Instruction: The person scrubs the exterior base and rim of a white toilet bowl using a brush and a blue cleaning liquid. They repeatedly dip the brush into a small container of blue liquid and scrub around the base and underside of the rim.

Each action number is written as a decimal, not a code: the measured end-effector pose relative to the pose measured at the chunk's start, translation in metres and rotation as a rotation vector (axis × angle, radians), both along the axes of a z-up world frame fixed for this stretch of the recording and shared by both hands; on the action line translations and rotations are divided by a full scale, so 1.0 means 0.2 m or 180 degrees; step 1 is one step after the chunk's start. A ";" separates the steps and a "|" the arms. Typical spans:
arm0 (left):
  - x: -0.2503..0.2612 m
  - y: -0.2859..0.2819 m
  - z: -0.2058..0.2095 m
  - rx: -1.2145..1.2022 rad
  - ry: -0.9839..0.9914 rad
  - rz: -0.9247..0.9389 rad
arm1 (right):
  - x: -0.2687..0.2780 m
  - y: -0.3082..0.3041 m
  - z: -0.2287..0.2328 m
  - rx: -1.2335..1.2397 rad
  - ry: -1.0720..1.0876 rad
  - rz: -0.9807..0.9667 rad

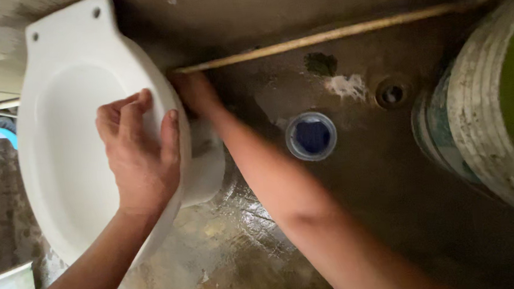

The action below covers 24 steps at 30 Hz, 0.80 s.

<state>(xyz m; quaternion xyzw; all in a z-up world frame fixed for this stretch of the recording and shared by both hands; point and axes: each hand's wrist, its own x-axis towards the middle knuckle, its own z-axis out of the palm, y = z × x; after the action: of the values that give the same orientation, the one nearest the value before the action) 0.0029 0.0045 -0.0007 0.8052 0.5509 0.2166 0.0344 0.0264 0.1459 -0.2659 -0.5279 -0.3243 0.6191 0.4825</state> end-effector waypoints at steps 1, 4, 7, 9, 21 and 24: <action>0.00 0.00 0.00 0.0004 -0.0009 -0.0021 | 0.01 0.10 0.03 0.0084 -0.0301 0.0094; 0.01 0.02 0.01 0.0040 0.0005 -0.0064 | 0.02 0.15 0.08 0.0315 -0.0889 0.0284; 0.00 0.00 0.02 -0.0059 0.0035 -0.0014 | 0.01 -0.34 0.02 0.0036 0.0401 0.0327; 0.00 0.01 0.02 -0.0089 0.0038 0.0010 | 0.01 -0.67 0.08 -0.0421 0.0979 0.0454; 0.01 0.00 0.02 -0.0061 0.0073 0.0030 | 0.08 0.22 0.12 0.0280 0.0324 0.0694; 0.03 0.02 0.00 -0.0132 -0.0038 0.0061 | 0.03 -0.39 0.04 -0.0381 0.1000 0.0200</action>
<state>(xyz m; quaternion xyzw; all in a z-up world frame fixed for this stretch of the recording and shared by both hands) 0.0083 0.0093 0.0002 0.7978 0.5627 0.2103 0.0523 0.0328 0.0681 -0.2570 -0.4421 -0.2237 0.7270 0.4754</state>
